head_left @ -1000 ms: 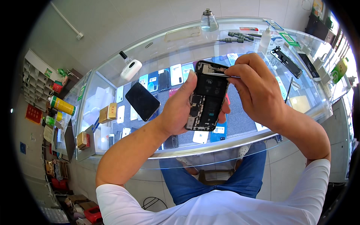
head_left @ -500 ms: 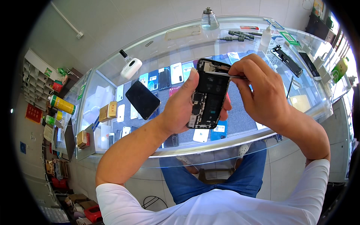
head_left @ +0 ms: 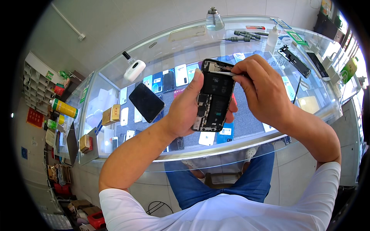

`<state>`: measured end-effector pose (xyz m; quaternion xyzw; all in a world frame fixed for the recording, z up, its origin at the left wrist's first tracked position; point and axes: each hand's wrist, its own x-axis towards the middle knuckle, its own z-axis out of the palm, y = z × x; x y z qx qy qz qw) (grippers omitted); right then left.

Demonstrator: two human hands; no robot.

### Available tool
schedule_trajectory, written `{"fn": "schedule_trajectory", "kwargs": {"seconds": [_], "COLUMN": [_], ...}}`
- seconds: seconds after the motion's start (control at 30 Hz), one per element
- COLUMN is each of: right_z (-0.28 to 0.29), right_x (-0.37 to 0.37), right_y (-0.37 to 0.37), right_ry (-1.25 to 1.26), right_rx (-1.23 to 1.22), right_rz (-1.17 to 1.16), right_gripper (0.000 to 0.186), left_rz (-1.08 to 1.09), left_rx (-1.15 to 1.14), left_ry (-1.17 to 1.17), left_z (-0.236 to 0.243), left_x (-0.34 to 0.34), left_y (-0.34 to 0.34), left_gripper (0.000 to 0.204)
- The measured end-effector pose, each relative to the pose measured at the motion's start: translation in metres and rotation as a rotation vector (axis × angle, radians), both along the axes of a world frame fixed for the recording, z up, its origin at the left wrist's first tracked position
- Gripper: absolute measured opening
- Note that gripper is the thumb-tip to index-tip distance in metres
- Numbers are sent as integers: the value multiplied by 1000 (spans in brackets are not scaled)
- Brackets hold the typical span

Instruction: The person uses tweezers and a small tool to manipulate internal parts of a disassembled smartphone on a glass counter. They position small metal and plastic components inside the phone casing and press down on parts using the tools.

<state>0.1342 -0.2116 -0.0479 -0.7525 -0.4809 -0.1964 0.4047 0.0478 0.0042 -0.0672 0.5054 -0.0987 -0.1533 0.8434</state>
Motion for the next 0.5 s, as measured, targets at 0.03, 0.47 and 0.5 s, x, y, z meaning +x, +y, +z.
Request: {"fn": "schedule_trajectory", "kwargs": {"seconds": [0.03,0.47,0.5], "right_z": [0,-6,-4], "right_x": [0,2,4], "right_y": [1,5,4], "right_ry": [-1,-3,-48], "right_rx": [4,73,107], "right_rz": [0,0,-19], "right_gripper": [12,13,14], "left_rz": [1,10,20], "left_rx": [-4,-4,-5], "left_ry": [5,0,26], "left_z": [0,-2,0], "left_x": [0,1,1], "left_y": [0,1,1], "left_gripper": [81,80,80]}}
